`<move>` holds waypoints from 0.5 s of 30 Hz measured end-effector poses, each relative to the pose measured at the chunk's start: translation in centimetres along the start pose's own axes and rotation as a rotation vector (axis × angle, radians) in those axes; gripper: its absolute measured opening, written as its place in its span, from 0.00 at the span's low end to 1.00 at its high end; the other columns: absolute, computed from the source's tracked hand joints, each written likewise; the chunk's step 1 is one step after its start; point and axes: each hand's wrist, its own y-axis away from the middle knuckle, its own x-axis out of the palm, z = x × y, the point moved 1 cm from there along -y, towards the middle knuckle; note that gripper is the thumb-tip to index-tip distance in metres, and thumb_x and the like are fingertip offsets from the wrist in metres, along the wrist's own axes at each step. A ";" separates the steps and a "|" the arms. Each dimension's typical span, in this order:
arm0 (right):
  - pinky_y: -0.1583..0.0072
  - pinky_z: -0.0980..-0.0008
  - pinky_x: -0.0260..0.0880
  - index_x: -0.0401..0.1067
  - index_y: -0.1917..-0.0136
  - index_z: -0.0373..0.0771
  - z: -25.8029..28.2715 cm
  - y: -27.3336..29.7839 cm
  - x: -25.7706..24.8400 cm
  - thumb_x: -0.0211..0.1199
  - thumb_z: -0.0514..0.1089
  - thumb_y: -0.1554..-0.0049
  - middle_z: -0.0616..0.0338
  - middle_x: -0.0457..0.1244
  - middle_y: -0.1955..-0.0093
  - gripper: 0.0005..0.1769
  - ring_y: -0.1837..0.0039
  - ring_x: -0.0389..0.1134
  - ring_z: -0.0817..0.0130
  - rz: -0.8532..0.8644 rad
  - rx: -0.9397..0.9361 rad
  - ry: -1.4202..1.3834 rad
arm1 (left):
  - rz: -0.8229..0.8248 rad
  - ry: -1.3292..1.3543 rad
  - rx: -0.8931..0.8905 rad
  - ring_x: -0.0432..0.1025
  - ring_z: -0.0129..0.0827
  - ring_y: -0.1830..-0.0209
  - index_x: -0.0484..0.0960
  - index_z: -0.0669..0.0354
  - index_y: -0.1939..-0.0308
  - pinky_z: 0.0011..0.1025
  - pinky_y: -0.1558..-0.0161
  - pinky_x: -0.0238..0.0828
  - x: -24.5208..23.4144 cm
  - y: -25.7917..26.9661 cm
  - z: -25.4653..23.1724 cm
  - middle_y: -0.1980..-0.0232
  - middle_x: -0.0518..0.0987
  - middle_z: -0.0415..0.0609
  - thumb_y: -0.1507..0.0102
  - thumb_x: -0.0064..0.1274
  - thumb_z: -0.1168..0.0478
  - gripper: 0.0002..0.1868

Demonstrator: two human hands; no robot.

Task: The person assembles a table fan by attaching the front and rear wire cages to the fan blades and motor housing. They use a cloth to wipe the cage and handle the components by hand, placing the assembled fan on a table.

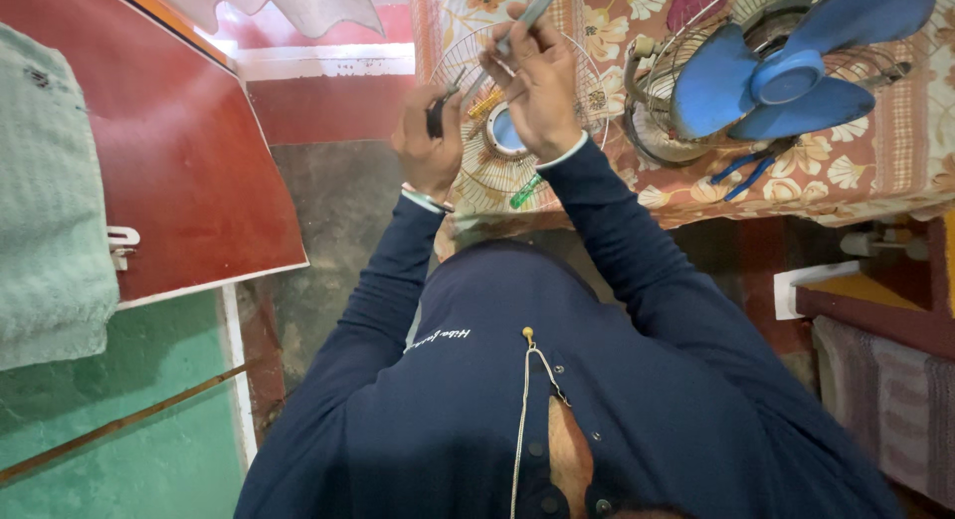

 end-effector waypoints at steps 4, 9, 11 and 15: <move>0.40 0.65 0.77 0.66 0.30 0.30 4.7 0.3 -0.9 0.57 0.47 0.29 0.61 0.65 0.52 0.21 0.49 0.69 0.70 0.126 0.106 0.139 | 0.174 0.365 -0.365 0.78 0.25 0.68 0.76 0.57 0.49 0.25 0.67 0.76 -0.6 1.0 1.2 0.58 0.84 0.46 0.39 0.67 0.69 0.19; 0.44 0.69 0.75 0.68 0.31 0.28 7.0 1.2 -1.5 0.53 0.48 0.27 0.63 0.63 0.56 0.21 0.51 0.70 0.71 0.143 0.151 0.339 | 0.416 0.764 -0.606 0.79 0.23 0.61 0.78 0.61 0.48 0.23 0.59 0.80 1.2 2.5 2.0 0.56 0.82 0.46 0.42 0.67 0.74 0.21; 0.45 0.69 0.77 0.68 0.31 0.29 6.2 1.8 -1.5 0.52 0.49 0.28 0.64 0.62 0.57 0.22 0.53 0.70 0.72 0.076 0.154 0.378 | 0.472 0.785 -0.601 0.79 0.24 0.61 0.80 0.65 0.52 0.24 0.57 0.79 2.4 2.4 2.1 0.54 0.81 0.46 0.42 0.67 0.76 0.17; 0.47 0.71 0.74 0.66 0.27 0.28 3.8 2.8 -1.8 0.54 0.50 0.28 0.62 0.61 0.57 0.25 0.54 0.67 0.72 -0.022 0.143 0.229 | 0.490 0.869 -0.451 0.75 0.23 0.61 0.74 0.63 0.62 0.24 0.57 0.76 3.9 1.3 1.4 0.60 0.77 0.45 0.42 0.71 0.75 0.18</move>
